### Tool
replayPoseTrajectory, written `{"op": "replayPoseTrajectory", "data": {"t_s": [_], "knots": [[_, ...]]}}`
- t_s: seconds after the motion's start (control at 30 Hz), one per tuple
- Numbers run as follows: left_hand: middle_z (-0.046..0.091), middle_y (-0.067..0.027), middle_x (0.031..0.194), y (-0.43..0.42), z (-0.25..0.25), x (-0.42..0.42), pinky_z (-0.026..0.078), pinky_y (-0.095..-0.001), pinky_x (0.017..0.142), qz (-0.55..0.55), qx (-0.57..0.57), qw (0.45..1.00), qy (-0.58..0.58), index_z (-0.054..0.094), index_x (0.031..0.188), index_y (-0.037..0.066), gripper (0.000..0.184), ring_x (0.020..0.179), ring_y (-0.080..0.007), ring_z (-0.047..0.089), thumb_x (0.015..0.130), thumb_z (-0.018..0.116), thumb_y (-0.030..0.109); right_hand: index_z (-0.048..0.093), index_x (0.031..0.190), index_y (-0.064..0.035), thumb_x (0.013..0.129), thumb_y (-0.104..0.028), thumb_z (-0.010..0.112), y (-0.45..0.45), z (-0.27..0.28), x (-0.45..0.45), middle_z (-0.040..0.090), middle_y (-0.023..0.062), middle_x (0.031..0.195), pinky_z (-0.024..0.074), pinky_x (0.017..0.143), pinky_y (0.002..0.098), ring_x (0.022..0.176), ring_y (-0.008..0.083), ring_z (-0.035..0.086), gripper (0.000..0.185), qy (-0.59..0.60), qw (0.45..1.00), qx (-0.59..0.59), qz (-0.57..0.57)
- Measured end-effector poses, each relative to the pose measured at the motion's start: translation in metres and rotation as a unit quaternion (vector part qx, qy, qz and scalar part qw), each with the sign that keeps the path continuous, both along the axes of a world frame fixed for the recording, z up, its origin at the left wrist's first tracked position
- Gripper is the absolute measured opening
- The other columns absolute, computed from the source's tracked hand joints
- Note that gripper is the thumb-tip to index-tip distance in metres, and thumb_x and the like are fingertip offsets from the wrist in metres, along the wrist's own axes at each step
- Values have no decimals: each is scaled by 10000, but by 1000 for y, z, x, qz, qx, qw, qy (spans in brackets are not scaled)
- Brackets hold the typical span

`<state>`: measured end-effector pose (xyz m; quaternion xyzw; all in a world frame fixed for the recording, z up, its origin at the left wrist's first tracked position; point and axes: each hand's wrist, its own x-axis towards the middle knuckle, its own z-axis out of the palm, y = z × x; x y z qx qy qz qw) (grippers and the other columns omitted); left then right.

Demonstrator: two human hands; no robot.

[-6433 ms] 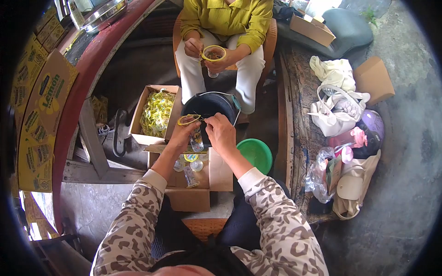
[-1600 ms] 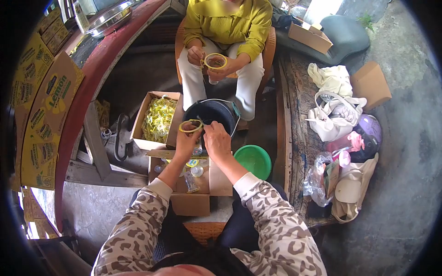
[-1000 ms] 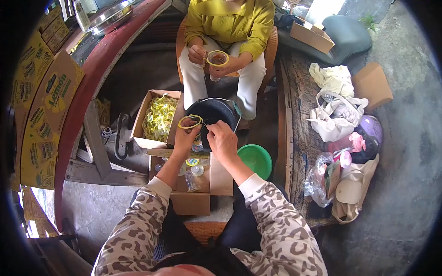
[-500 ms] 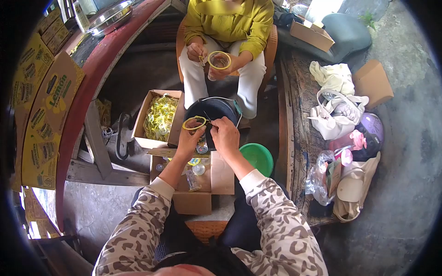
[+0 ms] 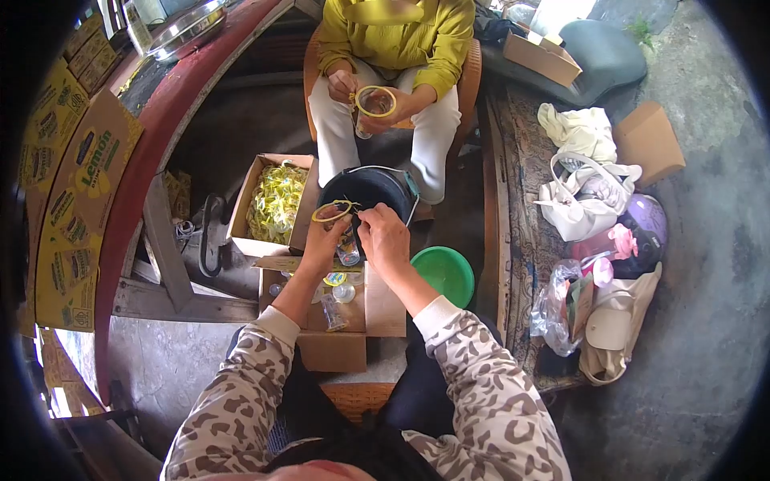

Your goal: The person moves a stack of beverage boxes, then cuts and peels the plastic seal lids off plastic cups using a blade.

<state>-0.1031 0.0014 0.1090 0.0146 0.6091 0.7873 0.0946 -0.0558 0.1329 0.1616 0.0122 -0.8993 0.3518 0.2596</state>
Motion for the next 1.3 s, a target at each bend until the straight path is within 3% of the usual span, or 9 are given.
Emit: {"op": "replayPoseTrajectory", "data": {"t_s": [0.13, 0.23, 0.33, 0.77, 0.87, 0.93, 1.03, 1.17, 1.3], "knots": [[602, -116, 1114, 0, 2, 3, 482, -288, 862, -6, -22, 1000, 7, 494, 1222, -47, 451, 1004, -159, 586, 874, 707, 147, 677, 873, -43, 769, -33, 650, 2, -2, -4, 589, 98, 818, 500, 690, 414, 800, 305, 620, 107, -21, 1000, -3, -7], [601, -95, 1115, 1, 9, 7, 480, -287, 863, -105, -21, 993, 50, 491, 1233, -27, 438, 1023, -157, 577, 884, 698, 141, 684, 873, -43, 774, -47, 649, 7, -6, -8, 601, 99, 818, 499, 707, 419, 804, 314, 625, 105, -26, 999, 15, -13], [594, -85, 1129, 6, 11, 12, 477, -285, 871, -96, 16, 995, 35, 495, 1234, -15, 431, 1027, -156, 575, 883, 697, 131, 688, 866, -39, 776, -55, 651, 11, -10, -13, 620, 102, 825, 500, 716, 416, 801, 320, 631, 99, -86, 996, -2, -36], [629, -93, 1104, -10, 6, -9, 486, -300, 868, -32, 33, 999, 3, 545, 1205, -8, 412, 1001, -147, 598, 854, 710, 131, 675, 866, -35, 761, -25, 675, 10, 6, 5, 620, 97, 794, 513, 670, 392, 775, 294, 638, 106, 1, 999, -45, -8], [594, -125, 1169, -6, 10, -6, 493, -297, 881, -69, 36, 997, -4, 453, 1256, -31, 486, 1025, -163, 602, 868, 704, 118, 674, 868, -37, 753, -13, 673, 6, 8, 6, 607, 95, 789, 513, 668, 395, 762, 295, 631, 117, -7, 1000, -29, 1], [636, -70, 1062, 1, 8, 0, 489, -301, 861, -4, 34, 999, 21, 525, 1207, -16, 373, 962, -137, 601, 899, 664, 144, 675, 871, -38, 755, -13, 668, 6, 3, 3, 597, 98, 800, 510, 675, 398, 769, 298, 626, 119, 4, 1000, 1, -2], [599, -110, 1138, -1, -11, -7, 452, -296, 938, -44, 42, 998, -5, 437, 1271, -28, 467, 1058, -163, 574, 905, 666, 150, 676, 870, -35, 765, -21, 657, 4, 1, -1, 596, 105, 819, 507, 691, 406, 789, 304, 624, 108, -3, 1000, 11, -7], [587, -107, 1147, -3, -6, -3, 446, -303, 942, -57, 22, 998, -7, 418, 1284, -19, 463, 1064, -166, 564, 927, 646, 167, 681, 872, -24, 741, -11, 677, 2, -3, -4, 616, 110, 795, 508, 663, 392, 726, 311, 637, 131, 10, 1000, 20, -19], [583, -101, 1151, -2, -27, -7, 449, -298, 919, -58, 53, 997, -5, 419, 1268, -9, 429, 1048, -157, 560, 948, 626, 189, 681, 871, -34, 779, -33, 640, 2, -3, -5, 589, 113, 820, 502, 708, 426, 802, 317, 617, 100, -22, 1000, 2, -14]]}}
